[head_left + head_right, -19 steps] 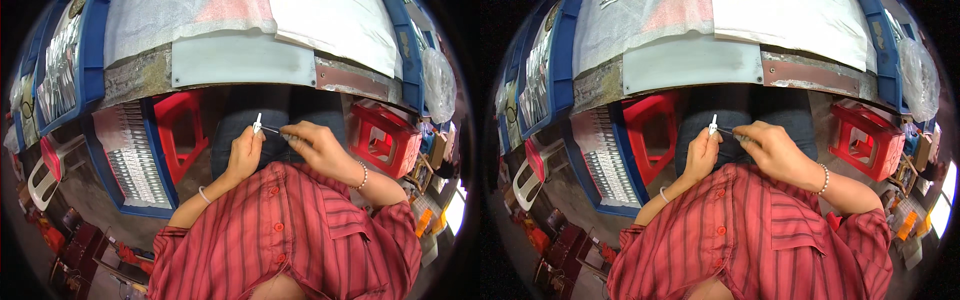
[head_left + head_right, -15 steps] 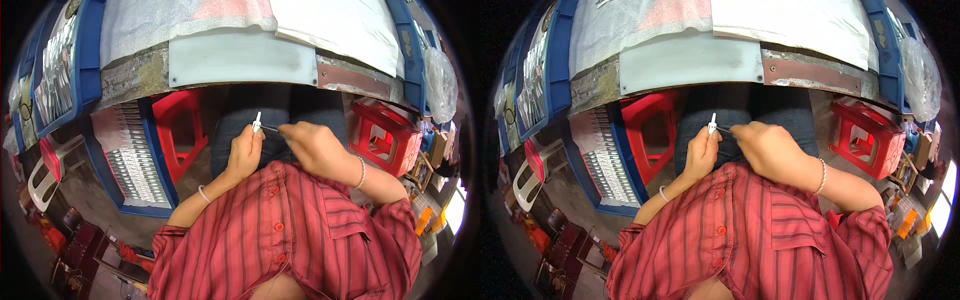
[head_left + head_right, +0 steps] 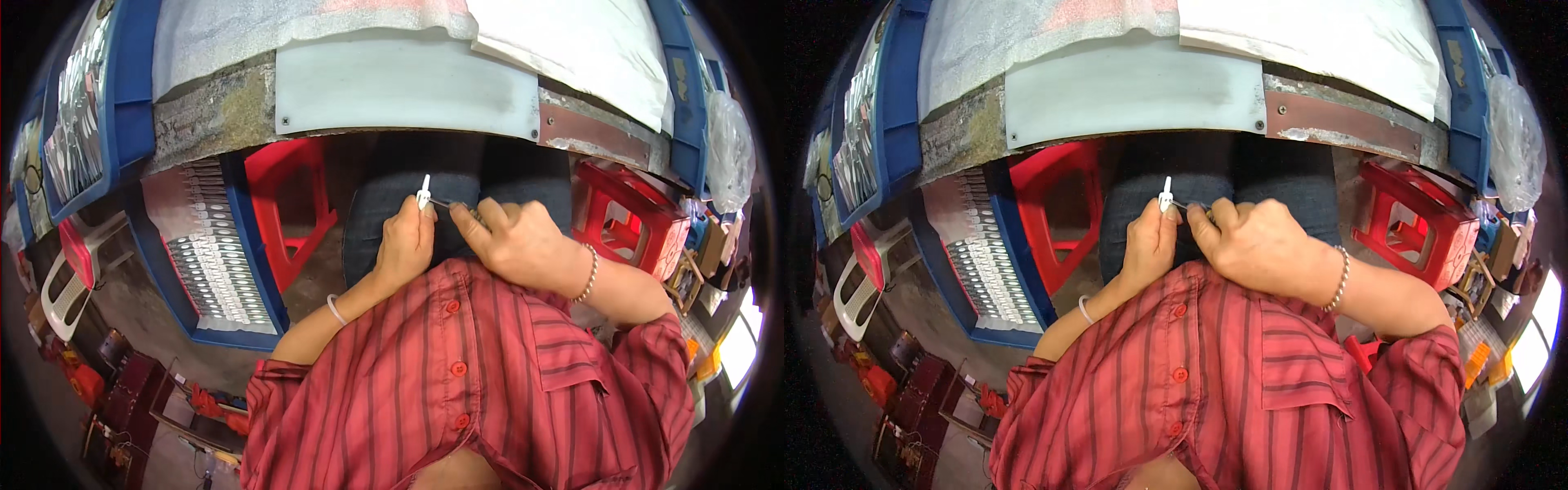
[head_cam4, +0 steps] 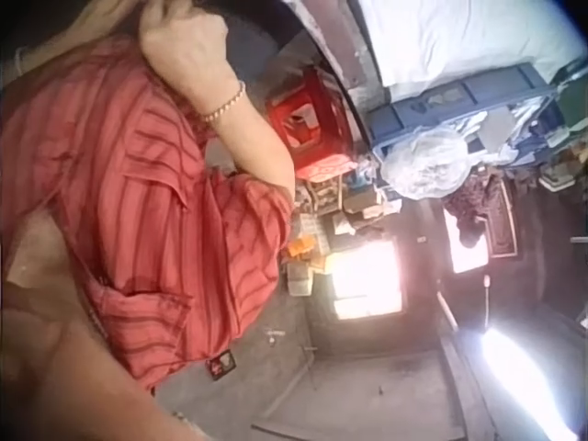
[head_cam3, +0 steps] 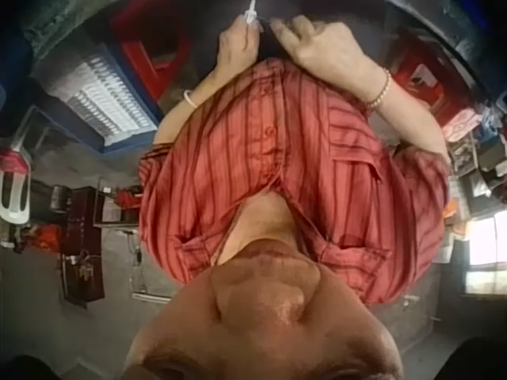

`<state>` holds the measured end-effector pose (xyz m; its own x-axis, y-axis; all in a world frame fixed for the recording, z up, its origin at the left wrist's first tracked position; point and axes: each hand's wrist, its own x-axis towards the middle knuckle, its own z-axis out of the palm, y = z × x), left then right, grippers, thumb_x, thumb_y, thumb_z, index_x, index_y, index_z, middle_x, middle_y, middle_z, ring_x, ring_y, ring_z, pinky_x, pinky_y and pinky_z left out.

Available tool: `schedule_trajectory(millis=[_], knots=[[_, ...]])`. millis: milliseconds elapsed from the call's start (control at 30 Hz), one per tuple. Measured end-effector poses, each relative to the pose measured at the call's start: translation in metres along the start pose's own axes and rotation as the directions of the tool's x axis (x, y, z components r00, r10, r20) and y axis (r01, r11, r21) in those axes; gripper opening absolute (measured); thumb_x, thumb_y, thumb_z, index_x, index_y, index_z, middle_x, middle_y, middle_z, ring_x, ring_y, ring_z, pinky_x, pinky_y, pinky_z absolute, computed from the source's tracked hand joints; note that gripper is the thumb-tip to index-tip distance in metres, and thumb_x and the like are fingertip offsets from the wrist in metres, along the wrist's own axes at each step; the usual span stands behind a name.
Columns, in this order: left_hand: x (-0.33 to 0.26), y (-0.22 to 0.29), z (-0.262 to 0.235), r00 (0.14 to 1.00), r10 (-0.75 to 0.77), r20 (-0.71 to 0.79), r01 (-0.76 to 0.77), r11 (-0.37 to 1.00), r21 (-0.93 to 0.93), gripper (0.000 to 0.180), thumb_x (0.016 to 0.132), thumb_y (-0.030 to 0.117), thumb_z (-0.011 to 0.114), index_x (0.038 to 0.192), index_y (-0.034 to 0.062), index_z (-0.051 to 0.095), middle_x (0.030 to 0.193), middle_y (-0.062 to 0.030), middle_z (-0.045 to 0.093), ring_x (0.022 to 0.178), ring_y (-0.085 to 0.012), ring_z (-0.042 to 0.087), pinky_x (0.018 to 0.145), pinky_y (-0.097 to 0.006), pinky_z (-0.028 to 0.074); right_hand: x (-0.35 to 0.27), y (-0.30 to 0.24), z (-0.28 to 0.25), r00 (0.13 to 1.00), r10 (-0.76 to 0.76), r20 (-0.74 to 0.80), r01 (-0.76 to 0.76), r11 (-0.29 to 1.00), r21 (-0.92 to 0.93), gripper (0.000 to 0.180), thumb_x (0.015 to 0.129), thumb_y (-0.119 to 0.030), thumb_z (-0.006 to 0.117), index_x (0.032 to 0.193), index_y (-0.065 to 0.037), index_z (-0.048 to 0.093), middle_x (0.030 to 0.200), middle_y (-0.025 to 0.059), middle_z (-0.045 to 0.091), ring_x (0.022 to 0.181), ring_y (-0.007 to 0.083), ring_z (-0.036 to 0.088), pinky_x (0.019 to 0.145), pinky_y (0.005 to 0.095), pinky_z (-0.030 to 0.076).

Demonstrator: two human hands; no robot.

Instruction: The recorder uses a screwdriver to assemble or adjust small white plastic components on a workbench in a manufacturing environment.

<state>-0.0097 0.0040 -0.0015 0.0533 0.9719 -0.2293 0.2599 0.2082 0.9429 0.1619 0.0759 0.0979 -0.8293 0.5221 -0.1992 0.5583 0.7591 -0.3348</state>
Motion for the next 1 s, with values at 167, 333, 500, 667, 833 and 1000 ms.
schedule_trajectory(millis=[167,333,500,667,833,1000], knots=[[-0.001,-0.007,0.001,1.000,0.007,-0.001,-0.007,0.989,0.150,0.014,0.094,0.006,0.048,0.085,-0.0040,0.047,0.066,-0.0233,0.057,0.062,-0.0421,0.060,0.051,-0.045,0.044,-0.002,0.004,0.034,0.895,0.438,-0.086,-0.219,0.599,0.771,0.037,0.078,-0.005,0.068,0.113,0.000,0.061,0.068,0.0120,0.059,0.052,0.0171,0.056,0.046,0.0271,0.042],[-0.002,-0.008,0.004,0.994,0.108,-0.012,-0.108,0.993,0.037,0.015,0.094,0.007,0.049,0.084,-0.0032,0.045,0.064,-0.0233,0.057,0.061,-0.0434,0.059,0.049,-0.046,0.043,0.007,-0.001,-0.005,0.985,0.096,0.144,-0.107,0.991,0.074,0.043,0.079,-0.009,0.059,0.121,-0.003,0.060,0.069,0.0129,0.058,0.052,0.0214,0.058,0.047,0.0326,0.046],[0.000,-0.008,0.001,0.999,0.012,0.041,-0.014,0.999,0.043,0.014,0.094,0.008,0.048,0.086,-0.0033,0.045,0.065,-0.0239,0.057,0.061,-0.0441,0.059,0.050,-0.048,0.043,0.012,-0.007,-0.001,0.970,0.103,0.221,-0.121,0.990,0.067,0.046,0.079,-0.011,0.056,0.124,-0.004,0.059,0.068,0.0156,0.059,0.054,0.0277,0.059,0.052,0.0387,0.049],[0.008,-0.014,-0.002,0.997,0.045,0.064,-0.051,0.994,0.097,0.014,0.094,0.009,0.048,0.088,-0.0035,0.044,0.061,-0.0253,0.055,0.059,-0.0452,0.058,0.049,-0.050,0.042,0.017,0.009,0.015,0.944,0.244,0.222,-0.317,0.860,0.400,0.041,0.081,-0.008,0.055,0.120,0.002,0.060,0.068,0.0200,0.064,0.060,0.0332,0.064,0.052,0.0401,0.049],[0.006,-0.013,-0.004,0.996,0.075,0.051,-0.083,0.977,0.198,0.015,0.094,0.009,0.048,0.088,-0.0038,0.043,0.059,-0.0261,0.054,0.057,-0.0458,0.057,0.048,-0.051,0.041,0.016,0.017,0.018,0.762,0.342,0.551,-0.600,0.051,0.798,0.034,0.088,-0.008,0.060,0.122,-0.004,0.062,0.061,0.0016,0.057,0.049,0.0098,0.049,0.047,0.0257,0.040],[-0.002,-0.006,-0.009,0.973,-0.162,0.166,0.188,0.970,-0.156,0.021,0.099,0.019,0.047,0.091,0.0014,0.055,0.064,-0.0073,0.058,0.049,-0.0176,0.056,0.045,-0.030,0.040,-0.001,0.010,0.001,0.891,0.367,0.267,-0.412,0.410,0.813,0.031,0.089,-0.010,0.061,0.118,-0.001,0.062,0.071,0.0046,0.057,0.058,0.0140,0.050,0.053,0.0285,0.044]])
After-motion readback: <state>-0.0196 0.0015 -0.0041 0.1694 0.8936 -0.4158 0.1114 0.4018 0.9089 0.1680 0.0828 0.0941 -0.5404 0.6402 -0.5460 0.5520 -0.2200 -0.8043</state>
